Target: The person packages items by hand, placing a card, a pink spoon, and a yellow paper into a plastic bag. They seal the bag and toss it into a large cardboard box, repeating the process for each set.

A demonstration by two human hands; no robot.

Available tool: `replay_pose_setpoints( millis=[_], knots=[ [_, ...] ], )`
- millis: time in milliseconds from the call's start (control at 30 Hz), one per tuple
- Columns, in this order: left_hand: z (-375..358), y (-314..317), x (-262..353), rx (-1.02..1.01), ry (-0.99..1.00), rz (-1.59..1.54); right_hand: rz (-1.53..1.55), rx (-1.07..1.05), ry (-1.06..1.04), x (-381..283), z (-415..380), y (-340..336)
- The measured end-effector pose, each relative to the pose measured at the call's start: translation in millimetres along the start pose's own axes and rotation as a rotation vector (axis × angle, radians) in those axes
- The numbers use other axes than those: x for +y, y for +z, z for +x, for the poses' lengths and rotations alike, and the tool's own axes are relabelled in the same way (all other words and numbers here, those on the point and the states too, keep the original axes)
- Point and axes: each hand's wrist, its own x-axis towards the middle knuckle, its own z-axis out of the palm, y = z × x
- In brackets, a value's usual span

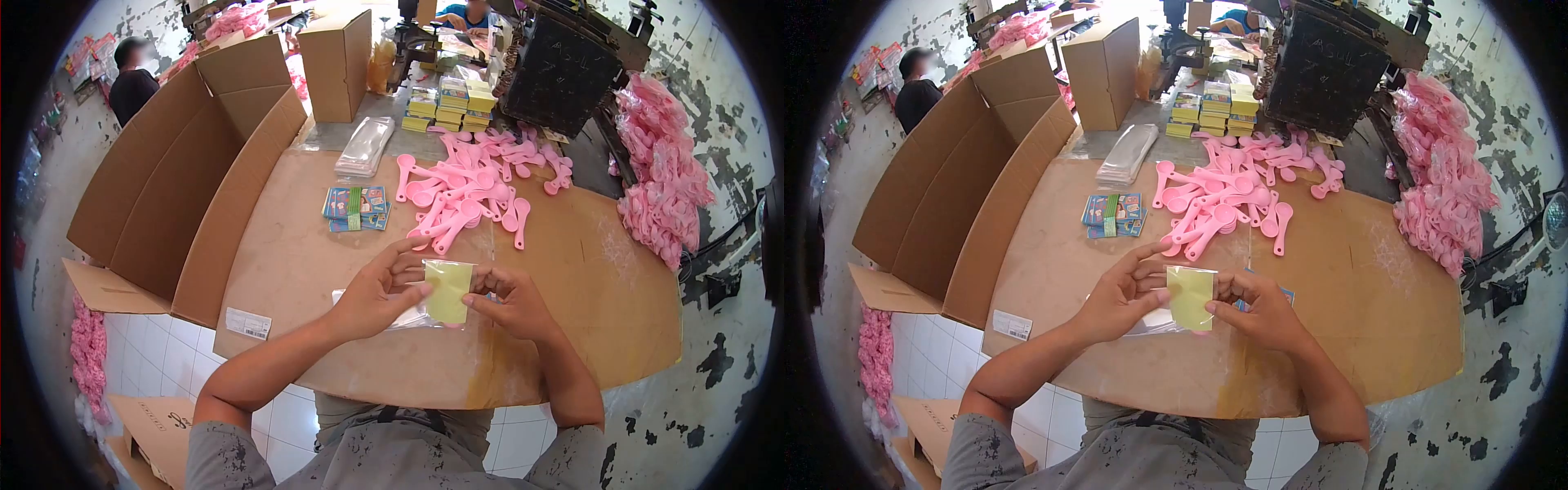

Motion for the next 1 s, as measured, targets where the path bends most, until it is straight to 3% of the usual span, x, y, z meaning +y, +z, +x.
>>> replay_pose_setpoints(
  millis=[33,133,233,300,400,567,667,767,933,1000],
  knots=[
    [-0.3,2.2,3.4,0.011,0.004,0.001,0.004,-0.007,-0.022,0.4,-0.4,-1.4],
    [1.2,-28.5,-3.4,-0.355,-0.285,0.217,-0.081,-0.007,-0.071,-19.9,-4.3,-2.8],
    [5.1,-42.7,21.7,-0.108,-0.201,0.243,-0.215,0.081,-0.048,-29.7,-4.3,-21.3],
    [12.8,-42.6,33.2,0.389,0.279,-0.098,-0.465,0.170,-0.058,-25.3,-5.1,-44.4],
    [23.8,-33.5,56.6,0.535,0.524,-0.417,-0.691,0.192,-0.014,-14.2,-13.8,-70.0],
    [11.5,-40.2,3.5,-0.022,0.187,0.871,-0.823,0.040,0.096,-8.5,-23.1,-75.6],
    [7.2,-35.7,-14.6,-0.233,0.321,1.151,-0.789,0.062,0.156,-6.8,-24.2,-73.1],
    [9.9,-36.1,-18.2,-0.211,0.293,1.115,-0.695,0.126,0.121,-1.9,-23.0,-73.7],
    [10.0,-32.6,-17.8,-0.102,0.075,0.854,-0.625,0.177,0.111,-7.5,-19.4,-71.6],
    [11.1,-33.0,-19.4,-0.104,0.097,0.872,-0.391,0.220,0.015,-13.5,-19.0,-58.6]
  ],
)
